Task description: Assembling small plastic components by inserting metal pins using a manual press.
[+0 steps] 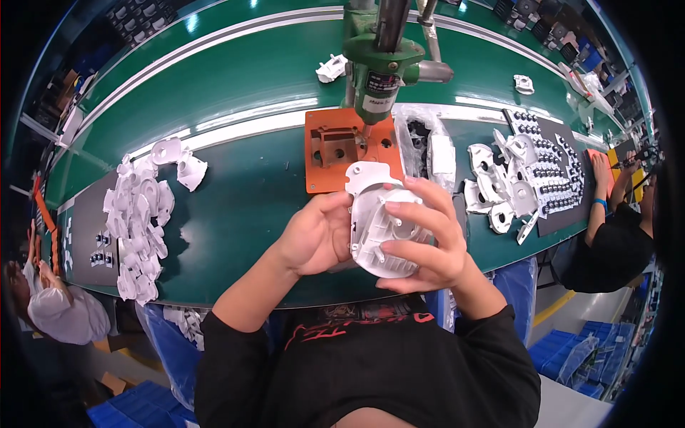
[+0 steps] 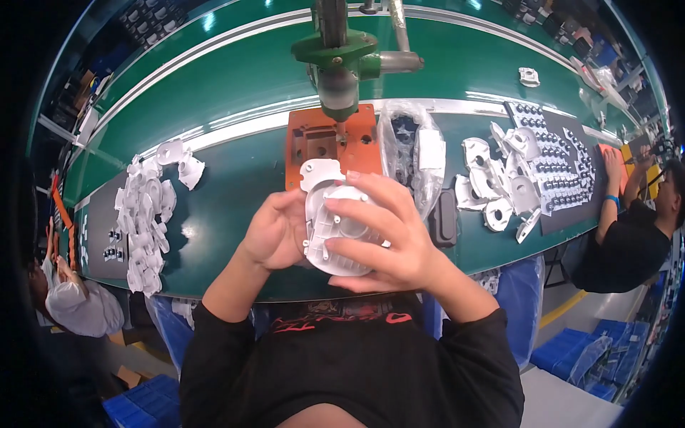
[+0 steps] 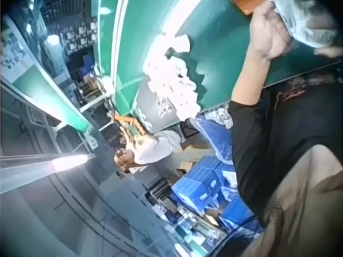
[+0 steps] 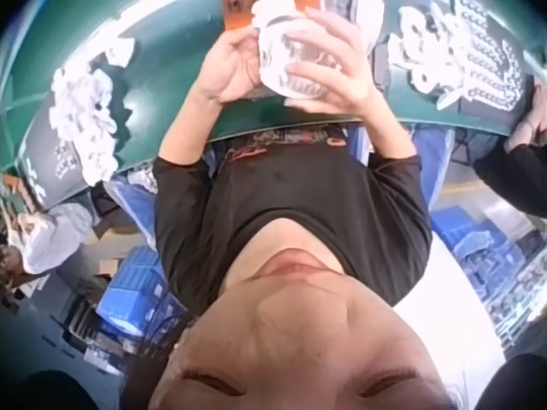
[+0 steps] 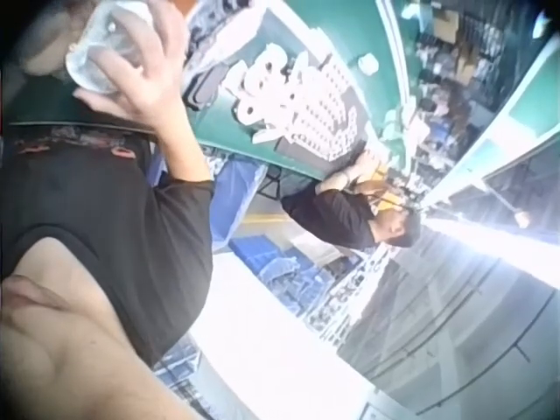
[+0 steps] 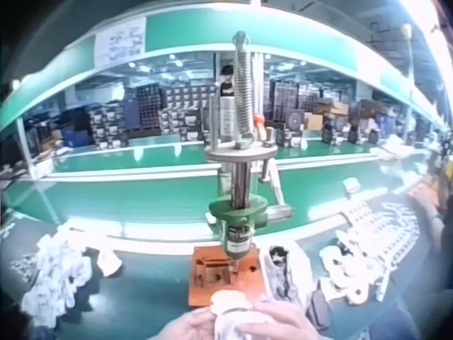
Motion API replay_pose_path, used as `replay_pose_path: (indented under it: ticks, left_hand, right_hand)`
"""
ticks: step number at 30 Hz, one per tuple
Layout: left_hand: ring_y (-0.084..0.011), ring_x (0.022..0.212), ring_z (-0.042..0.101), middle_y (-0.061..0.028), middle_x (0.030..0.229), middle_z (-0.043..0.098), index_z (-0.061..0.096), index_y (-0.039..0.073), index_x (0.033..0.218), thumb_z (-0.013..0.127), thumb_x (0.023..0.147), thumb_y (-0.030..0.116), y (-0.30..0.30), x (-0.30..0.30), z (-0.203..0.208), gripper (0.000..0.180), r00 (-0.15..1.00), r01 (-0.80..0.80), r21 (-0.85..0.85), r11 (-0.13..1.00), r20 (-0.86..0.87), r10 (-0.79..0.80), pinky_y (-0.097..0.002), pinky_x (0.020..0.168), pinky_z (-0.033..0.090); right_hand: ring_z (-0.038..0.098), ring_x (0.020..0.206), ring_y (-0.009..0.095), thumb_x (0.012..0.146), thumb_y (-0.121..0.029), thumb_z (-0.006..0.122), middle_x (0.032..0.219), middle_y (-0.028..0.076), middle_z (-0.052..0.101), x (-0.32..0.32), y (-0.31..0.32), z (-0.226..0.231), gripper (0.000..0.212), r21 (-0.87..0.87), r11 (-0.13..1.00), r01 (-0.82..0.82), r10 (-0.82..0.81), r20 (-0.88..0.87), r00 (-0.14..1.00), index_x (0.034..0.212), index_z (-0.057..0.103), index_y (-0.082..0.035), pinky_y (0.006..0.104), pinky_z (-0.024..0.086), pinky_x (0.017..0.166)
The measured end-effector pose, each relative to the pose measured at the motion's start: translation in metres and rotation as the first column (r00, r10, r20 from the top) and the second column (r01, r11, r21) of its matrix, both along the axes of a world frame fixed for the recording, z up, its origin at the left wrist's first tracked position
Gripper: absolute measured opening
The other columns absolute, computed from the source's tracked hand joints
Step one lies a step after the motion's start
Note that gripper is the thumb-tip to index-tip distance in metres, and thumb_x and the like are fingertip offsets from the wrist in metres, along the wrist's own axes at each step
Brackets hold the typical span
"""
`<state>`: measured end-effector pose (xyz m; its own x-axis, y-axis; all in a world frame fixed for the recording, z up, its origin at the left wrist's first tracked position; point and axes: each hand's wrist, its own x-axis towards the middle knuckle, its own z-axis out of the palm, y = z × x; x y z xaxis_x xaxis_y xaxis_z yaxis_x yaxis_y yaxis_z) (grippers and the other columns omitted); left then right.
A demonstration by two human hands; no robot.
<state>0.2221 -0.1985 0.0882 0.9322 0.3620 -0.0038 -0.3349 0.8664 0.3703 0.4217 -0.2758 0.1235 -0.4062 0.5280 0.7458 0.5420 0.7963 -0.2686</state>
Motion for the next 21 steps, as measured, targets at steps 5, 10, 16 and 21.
replay_pose_path:
  ticks: [5, 10, 16, 21]
  left_hand:
    - [-0.032, 0.121, 0.05, -0.0171, 0.137, 0.043, 0.028, 0.001, 0.14, 0.029, 0.099, 0.035, -0.004, -0.003, -0.002, 0.053, 1.0, -0.001, -0.059, 0.998, 0.027, 0.003, -0.0462, 0.1, 0.043]
    - [-0.0281, 0.117, 0.053, -0.0161, 0.13, 0.049, 0.033, 0.0, 0.136, 0.028, 0.101, 0.028, -0.01, 0.004, 0.011, 0.045, 0.917, -0.133, 0.211, 0.968, -0.344, 0.201, -0.0435, 0.097, 0.047]
    - [-0.0254, 0.114, 0.055, -0.0161, 0.124, 0.051, 0.034, -0.003, 0.133, 0.045, 0.097, 0.03, -0.016, -0.001, 0.003, 0.051, 0.906, -0.172, 0.386, 0.906, -0.299, 0.3, -0.0391, 0.095, 0.048]
    - [-0.0199, 0.11, 0.056, -0.0138, 0.122, 0.051, 0.031, -0.003, 0.134, 0.058, 0.091, 0.019, -0.018, 0.003, 0.008, 0.055, 0.899, -0.16, 0.484, 0.861, -0.289, 0.33, -0.0329, 0.09, 0.049]
  right_hand:
    - [0.048, 0.116, 0.045, 0.061, -0.036, 0.083, 0.121, 0.016, 0.055, 0.0, 0.008, 0.0, 0.047, -0.054, 0.998, -0.043, 0.041, -0.035, 0.999, 0.097, 0.065, -0.011, 0.0541, 0.041, 0.091]
    - [0.046, 0.119, 0.043, 0.06, -0.036, 0.083, 0.123, 0.015, 0.055, -0.003, 0.016, -0.007, 0.044, -0.112, 0.99, -0.082, 0.089, 0.058, 0.994, 0.094, 0.068, -0.012, 0.0537, 0.039, 0.094]
    - [0.044, 0.122, 0.044, 0.059, -0.035, 0.083, 0.125, 0.016, 0.054, -0.005, 0.027, -0.02, 0.043, -0.201, 0.955, -0.217, 0.197, -0.114, 0.974, 0.094, 0.069, -0.013, 0.0537, 0.037, 0.096]
    - [0.046, 0.12, 0.045, 0.063, -0.037, 0.082, 0.123, 0.018, 0.054, 0.004, 0.039, -0.033, 0.049, -0.271, 0.914, -0.303, 0.226, -0.283, 0.932, 0.096, 0.066, -0.005, 0.0527, 0.038, 0.095]
